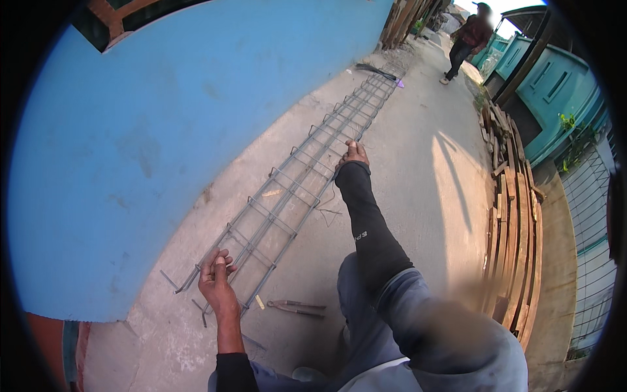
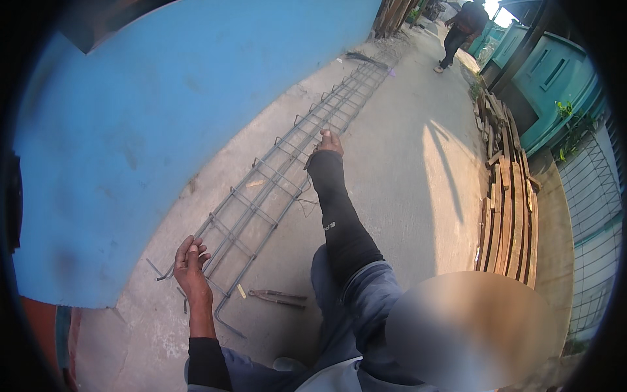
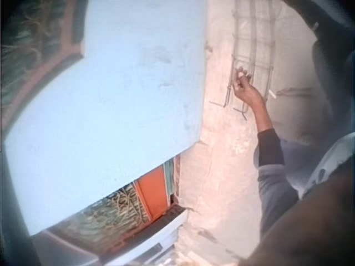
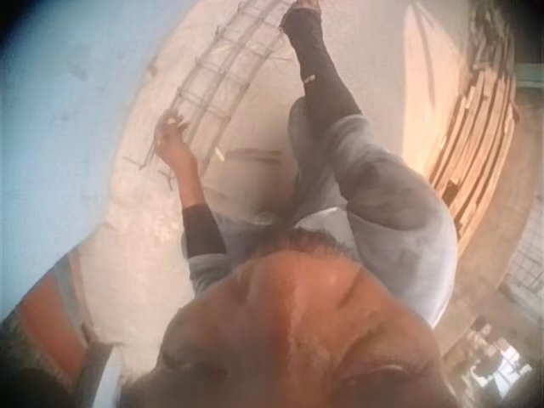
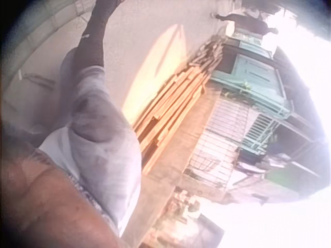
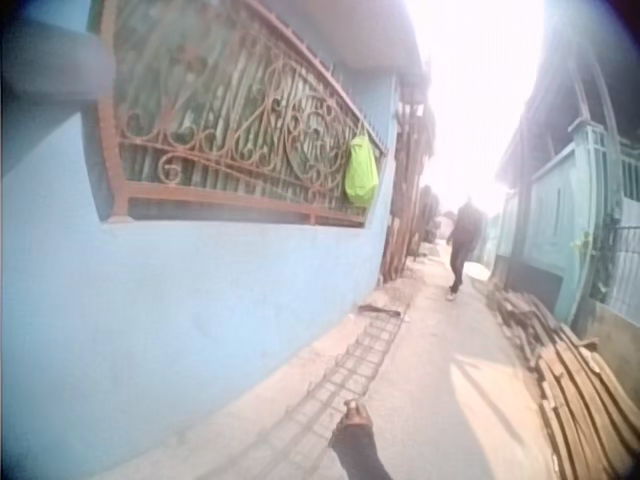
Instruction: The person squats on a concrete floor and uses pliers to tie wire around the intersections of a metal grid. The person repeatedly picks up wire, wraps it around the grid, and twists it with pliers to secure the structure.
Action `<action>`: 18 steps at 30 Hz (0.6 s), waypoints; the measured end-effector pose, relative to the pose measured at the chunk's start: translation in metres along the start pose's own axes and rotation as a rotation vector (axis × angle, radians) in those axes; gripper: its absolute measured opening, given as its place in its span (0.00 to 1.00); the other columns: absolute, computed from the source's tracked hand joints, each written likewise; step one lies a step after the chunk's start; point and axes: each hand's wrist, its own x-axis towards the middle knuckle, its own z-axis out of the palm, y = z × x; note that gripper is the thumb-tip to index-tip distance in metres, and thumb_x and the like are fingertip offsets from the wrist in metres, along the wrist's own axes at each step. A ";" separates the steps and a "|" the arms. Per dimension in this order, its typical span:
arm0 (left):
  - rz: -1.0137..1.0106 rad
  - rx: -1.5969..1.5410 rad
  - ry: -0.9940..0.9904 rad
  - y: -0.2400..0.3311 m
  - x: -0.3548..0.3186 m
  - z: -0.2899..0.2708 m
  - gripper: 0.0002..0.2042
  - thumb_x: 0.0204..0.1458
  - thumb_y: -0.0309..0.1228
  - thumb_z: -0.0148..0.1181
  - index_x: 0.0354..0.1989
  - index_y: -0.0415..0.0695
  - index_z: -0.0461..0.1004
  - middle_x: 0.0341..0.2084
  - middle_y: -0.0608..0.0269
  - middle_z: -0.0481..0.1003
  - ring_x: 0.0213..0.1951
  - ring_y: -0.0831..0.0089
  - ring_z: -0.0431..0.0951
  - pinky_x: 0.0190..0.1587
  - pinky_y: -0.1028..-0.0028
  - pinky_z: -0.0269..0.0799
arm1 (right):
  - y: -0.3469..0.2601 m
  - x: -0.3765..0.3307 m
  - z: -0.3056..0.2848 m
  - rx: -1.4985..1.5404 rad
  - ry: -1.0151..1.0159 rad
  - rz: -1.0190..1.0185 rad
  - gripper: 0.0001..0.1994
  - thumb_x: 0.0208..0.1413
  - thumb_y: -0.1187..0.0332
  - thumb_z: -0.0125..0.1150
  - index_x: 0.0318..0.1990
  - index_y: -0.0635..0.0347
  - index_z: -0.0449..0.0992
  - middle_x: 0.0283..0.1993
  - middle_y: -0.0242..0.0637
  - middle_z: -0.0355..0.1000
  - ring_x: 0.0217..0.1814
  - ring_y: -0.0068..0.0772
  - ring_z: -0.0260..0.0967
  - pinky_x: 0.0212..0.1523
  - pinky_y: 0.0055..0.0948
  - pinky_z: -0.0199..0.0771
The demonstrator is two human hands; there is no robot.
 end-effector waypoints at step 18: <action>0.122 0.248 0.123 0.022 0.024 -0.038 0.17 0.56 0.43 0.64 0.35 0.38 0.82 0.26 0.65 0.78 0.27 0.81 0.70 0.30 0.80 0.66 | 0.069 -0.267 0.073 -0.380 -1.283 0.732 0.13 0.66 0.57 0.54 0.45 0.57 0.76 0.16 0.22 0.56 0.13 0.13 0.45 0.13 0.21 0.46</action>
